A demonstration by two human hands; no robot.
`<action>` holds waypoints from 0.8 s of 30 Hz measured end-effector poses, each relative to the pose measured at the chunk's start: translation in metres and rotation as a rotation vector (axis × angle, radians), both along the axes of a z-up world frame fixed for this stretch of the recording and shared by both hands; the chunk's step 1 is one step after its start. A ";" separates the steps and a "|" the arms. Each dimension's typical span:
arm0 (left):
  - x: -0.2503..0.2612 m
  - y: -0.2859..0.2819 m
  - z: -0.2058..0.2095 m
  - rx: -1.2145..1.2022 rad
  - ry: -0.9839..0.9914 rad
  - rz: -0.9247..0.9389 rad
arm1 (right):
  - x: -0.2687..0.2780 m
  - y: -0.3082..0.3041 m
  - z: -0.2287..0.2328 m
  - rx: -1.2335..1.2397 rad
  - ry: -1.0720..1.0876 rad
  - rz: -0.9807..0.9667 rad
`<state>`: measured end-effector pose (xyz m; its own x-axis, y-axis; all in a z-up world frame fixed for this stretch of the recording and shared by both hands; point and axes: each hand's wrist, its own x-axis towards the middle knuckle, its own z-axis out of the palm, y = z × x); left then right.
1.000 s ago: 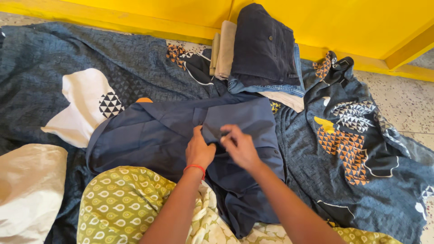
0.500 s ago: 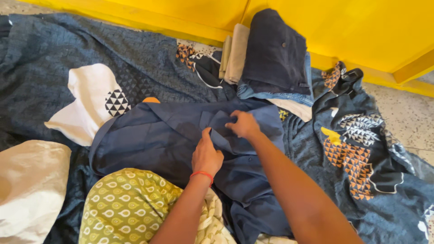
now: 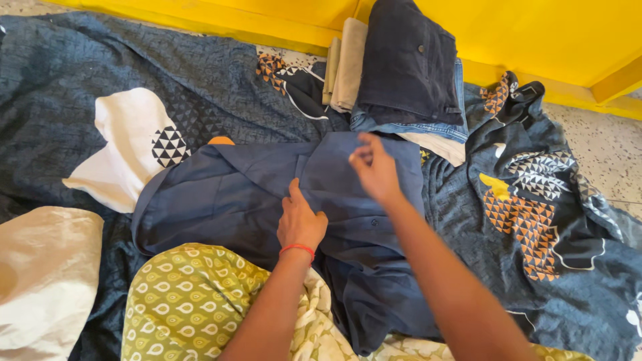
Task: The person folds a dark blue shirt on a patterned floor covering, smoothing and aligning the fabric, then folding the sleeves and body into a compact rectangle. The person then picks up a beige shirt and begins to fold it.
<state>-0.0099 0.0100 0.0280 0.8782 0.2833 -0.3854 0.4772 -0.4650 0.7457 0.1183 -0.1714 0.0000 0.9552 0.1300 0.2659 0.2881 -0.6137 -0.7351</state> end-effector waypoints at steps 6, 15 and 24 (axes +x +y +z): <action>0.003 -0.005 -0.019 0.007 -0.047 -0.032 | -0.143 0.016 0.018 -0.193 -0.145 0.197; -0.003 -0.002 -0.039 0.040 -0.248 0.060 | -0.181 0.035 0.033 -0.579 0.262 0.130; -0.018 0.004 -0.025 0.042 0.004 -0.039 | -0.171 0.037 0.002 -0.561 0.462 -0.048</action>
